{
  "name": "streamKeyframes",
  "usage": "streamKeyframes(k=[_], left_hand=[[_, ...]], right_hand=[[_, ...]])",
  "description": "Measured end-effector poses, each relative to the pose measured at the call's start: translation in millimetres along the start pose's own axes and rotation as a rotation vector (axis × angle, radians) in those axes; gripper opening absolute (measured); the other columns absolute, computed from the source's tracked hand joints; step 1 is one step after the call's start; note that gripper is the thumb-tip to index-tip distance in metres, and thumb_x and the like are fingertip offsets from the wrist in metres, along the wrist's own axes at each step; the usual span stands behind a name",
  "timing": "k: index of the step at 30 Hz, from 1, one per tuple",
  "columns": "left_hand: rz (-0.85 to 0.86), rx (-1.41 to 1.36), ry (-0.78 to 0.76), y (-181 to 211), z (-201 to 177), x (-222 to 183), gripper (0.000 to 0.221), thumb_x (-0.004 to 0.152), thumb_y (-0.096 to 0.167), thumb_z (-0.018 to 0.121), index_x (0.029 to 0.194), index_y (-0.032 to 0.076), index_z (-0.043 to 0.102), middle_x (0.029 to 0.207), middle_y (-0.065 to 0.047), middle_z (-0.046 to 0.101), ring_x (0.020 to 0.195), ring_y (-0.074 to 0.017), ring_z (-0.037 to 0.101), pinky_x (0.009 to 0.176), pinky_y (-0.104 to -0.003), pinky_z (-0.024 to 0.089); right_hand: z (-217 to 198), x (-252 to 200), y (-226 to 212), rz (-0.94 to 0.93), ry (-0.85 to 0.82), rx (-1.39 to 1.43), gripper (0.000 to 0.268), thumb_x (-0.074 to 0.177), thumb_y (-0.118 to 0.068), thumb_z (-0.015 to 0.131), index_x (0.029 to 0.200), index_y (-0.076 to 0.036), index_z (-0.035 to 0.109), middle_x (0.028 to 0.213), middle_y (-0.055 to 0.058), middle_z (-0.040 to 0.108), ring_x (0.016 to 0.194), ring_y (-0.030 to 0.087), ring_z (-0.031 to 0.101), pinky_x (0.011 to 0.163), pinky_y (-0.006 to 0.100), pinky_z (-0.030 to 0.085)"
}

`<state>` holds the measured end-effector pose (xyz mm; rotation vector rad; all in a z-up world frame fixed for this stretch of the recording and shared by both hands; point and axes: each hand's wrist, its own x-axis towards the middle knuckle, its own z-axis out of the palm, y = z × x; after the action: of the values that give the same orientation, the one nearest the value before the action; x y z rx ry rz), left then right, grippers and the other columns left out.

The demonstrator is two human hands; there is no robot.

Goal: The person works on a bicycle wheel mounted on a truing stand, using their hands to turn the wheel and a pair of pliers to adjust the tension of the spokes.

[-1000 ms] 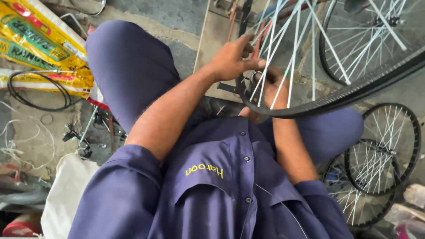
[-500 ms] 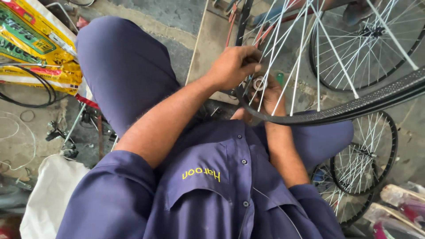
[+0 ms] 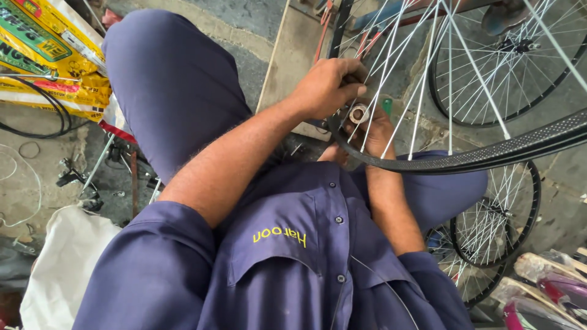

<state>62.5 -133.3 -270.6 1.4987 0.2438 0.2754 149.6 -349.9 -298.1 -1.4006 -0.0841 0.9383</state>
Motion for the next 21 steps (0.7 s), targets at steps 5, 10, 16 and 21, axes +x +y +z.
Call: streamKeyframes(k=[5,10,16,21], left_hand=[[0.022,0.040,-0.004,-2,0,0,0.021,0.088,0.010,0.075,0.108,0.002,0.071,0.094,-0.010,0.079,0.087,-0.0191,0.078,0.079,-0.034,0.060],[-0.021,0.001,-0.023,-1,-1,0,0.022,0.090,0.011,0.074,0.110,0.002,0.070,0.096,-0.010,0.079,0.090,-0.0188,0.078,0.081,-0.032,0.061],[-0.035,0.009,-0.034,2,-3,0,0.023,0.090,0.011,0.075,0.111,0.002,0.070,0.097,-0.010,0.079,0.091,-0.0186,0.078,0.082,-0.032,0.060],[-0.049,0.029,-0.034,2,-2,-2,0.022,0.091,0.011,0.074,0.110,0.002,0.070,0.096,-0.010,0.079,0.091,-0.0190,0.078,0.083,-0.032,0.061]], right_hand=[[8,-5,-11,-0.160,-0.005,-0.361,0.025,0.101,-0.010,0.073,0.123,0.002,0.071,0.093,0.004,0.071,0.076,0.012,0.067,0.066,0.026,0.054],[15,-5,-25,-0.253,-0.013,-0.697,0.024,0.099,-0.006,0.070,0.123,0.000,0.069,0.100,0.004,0.072,0.090,0.010,0.067,0.078,0.026,0.055],[26,-15,-47,-0.132,-0.141,-0.537,0.032,0.097,-0.002,0.072,0.129,-0.001,0.068,0.111,0.007,0.074,0.101,0.013,0.070,0.090,0.028,0.058],[32,-14,-56,-0.100,-0.135,-0.641,0.038,0.089,-0.003,0.076,0.126,0.000,0.066,0.110,0.008,0.073,0.100,0.015,0.070,0.089,0.030,0.059]])
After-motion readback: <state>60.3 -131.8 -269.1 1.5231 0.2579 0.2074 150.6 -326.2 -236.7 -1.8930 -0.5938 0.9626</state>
